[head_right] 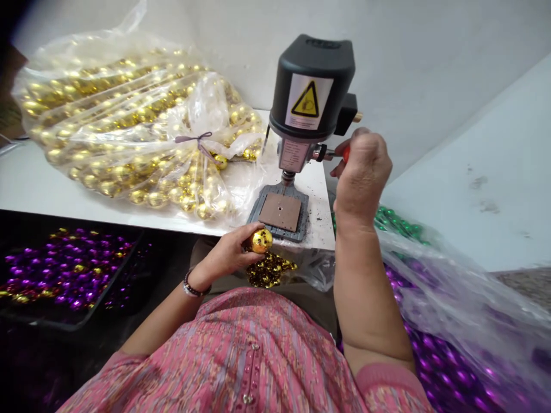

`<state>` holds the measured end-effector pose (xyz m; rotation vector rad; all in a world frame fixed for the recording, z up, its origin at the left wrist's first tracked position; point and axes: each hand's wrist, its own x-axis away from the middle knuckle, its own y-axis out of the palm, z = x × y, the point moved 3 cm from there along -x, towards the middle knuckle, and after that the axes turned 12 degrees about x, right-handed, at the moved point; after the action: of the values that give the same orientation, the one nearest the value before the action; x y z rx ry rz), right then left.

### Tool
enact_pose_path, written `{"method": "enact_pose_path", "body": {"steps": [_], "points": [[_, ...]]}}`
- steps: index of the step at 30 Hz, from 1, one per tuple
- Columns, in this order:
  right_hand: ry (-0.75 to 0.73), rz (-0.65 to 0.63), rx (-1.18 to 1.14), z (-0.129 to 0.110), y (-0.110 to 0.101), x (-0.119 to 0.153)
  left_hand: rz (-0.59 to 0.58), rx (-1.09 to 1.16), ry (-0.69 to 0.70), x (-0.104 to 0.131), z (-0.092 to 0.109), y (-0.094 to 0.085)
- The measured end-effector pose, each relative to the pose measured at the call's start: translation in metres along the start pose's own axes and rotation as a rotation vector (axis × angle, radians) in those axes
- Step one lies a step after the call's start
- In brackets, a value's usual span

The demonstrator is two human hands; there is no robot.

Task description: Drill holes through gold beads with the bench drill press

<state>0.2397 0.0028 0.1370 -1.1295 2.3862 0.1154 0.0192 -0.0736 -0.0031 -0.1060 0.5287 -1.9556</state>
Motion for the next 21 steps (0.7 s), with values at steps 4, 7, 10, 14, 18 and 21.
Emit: {"method": "enact_pose_path", "body": {"steps": [4,7,10,14,18,21], "points": [[0.043,0.011,0.024,0.0,0.001,0.001,-0.015,-0.069,-0.025,0.007,-0.016,0.004],[0.066,0.016,-0.003,0.001,0.001,0.002,0.044,-0.126,-0.097,0.007,-0.027,-0.004],[0.048,0.009,-0.023,0.003,0.001,0.005,0.252,-0.204,-0.146,0.004,-0.036,-0.027],[-0.007,0.004,-0.023,0.007,-0.001,0.009,0.683,-0.35,-0.259,0.005,-0.049,-0.067],[-0.068,-0.006,-0.003,0.014,-0.003,0.012,0.842,-0.407,-0.398,0.001,-0.06,-0.079],[-0.093,-0.011,0.018,0.019,-0.004,0.015,0.823,-0.399,-0.483,-0.013,-0.064,-0.069]]}}
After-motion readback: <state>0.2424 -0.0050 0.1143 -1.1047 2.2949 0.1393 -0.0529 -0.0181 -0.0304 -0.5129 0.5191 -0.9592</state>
